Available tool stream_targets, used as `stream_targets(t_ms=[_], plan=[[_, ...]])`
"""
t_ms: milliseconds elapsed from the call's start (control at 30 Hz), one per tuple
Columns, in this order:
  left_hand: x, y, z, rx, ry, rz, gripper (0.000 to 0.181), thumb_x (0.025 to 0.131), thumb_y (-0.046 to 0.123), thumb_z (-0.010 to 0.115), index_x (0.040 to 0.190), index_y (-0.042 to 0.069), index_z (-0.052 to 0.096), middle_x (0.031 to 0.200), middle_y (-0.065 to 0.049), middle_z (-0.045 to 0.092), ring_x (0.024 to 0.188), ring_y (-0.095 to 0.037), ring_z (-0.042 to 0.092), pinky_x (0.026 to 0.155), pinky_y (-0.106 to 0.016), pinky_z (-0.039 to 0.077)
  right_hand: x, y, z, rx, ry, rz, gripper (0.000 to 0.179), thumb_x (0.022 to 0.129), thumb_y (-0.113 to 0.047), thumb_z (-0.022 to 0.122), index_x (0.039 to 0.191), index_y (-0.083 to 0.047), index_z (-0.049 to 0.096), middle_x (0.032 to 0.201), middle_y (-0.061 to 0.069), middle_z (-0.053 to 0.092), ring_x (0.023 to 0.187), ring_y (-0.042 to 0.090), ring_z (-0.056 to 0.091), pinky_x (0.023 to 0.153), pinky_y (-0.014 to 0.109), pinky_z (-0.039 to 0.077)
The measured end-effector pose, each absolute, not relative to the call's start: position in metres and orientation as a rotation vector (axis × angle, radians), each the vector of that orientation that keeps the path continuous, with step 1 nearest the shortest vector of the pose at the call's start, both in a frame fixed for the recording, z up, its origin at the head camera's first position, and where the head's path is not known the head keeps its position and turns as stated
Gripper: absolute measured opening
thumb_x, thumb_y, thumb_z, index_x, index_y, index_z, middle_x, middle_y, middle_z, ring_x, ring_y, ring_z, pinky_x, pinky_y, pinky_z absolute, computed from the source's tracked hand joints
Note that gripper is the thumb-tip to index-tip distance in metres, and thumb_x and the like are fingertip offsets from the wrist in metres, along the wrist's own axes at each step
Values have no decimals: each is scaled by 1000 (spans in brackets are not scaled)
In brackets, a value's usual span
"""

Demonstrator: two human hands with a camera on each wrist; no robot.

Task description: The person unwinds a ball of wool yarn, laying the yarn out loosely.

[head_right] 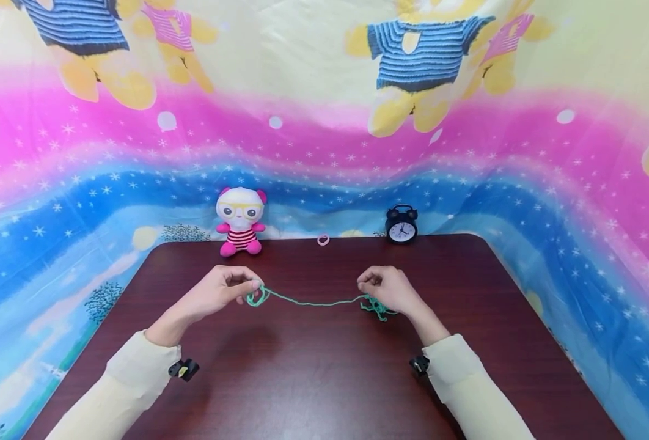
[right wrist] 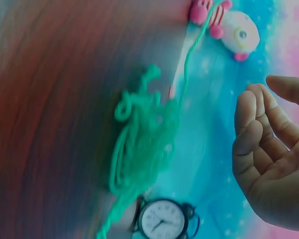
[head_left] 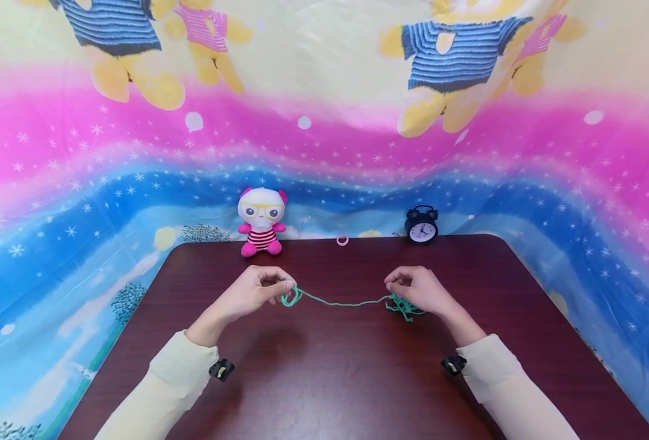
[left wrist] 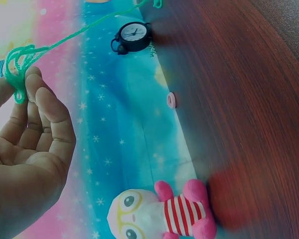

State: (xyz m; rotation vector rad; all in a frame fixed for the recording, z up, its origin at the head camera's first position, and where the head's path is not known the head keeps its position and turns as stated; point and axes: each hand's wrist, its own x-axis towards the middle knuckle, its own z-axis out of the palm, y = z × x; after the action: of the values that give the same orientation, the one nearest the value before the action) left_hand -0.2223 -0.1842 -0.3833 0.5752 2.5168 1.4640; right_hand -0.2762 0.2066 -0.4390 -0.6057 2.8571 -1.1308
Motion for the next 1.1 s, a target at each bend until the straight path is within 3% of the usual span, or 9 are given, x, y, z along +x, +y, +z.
stream_targets(t_ms=[133, 300, 633, 867, 1100], plan=[[-222, -184, -383, 587, 2510, 1468, 18, 96, 29, 67, 105, 15, 74, 92, -7, 72, 79, -28, 66, 72, -36, 58, -271, 189, -439, -651, 2805, -1156, 9, 94, -24, 70, 100, -20, 74, 88, -2, 72, 74, 13, 62, 64, 31, 52], [-224, -183, -385, 594, 2503, 1474, 16, 94, 26, 70, 104, 14, 75, 92, -10, 72, 86, -40, 67, 75, -44, 58, -265, 167, -442, -723, 2777, -1144, 6, 92, -23, 72, 98, -24, 74, 85, -6, 70, 72, 10, 60, 62, 28, 50], [-225, -183, -384, 603, 2507, 1466, 16, 92, 24, 72, 104, 13, 75, 92, -12, 73, 77, -19, 67, 73, -37, 58, -259, 134, -450, -889, 2745, -1080, 13, 90, -24, 72, 103, -20, 75, 82, -11, 69, 70, 6, 60, 62, 23, 50], [-224, -181, -383, 632, 2477, 1492, 16, 92, 25, 73, 104, 15, 75, 87, -7, 74, 75, -17, 69, 72, -34, 58, -255, 117, -455, -939, 2726, -1017, 18, 90, -24, 74, 107, -19, 75, 80, -13, 69, 65, 4, 58, 60, 23, 49], [-224, -182, -383, 652, 2470, 1491, 15, 91, 25, 74, 104, 18, 75, 85, -7, 73, 74, -18, 69, 72, -35, 58, -258, 115, -461, -962, 2760, -945, 10, 92, -26, 72, 95, -19, 78, 78, -16, 69, 63, 2, 58, 64, 21, 47]])
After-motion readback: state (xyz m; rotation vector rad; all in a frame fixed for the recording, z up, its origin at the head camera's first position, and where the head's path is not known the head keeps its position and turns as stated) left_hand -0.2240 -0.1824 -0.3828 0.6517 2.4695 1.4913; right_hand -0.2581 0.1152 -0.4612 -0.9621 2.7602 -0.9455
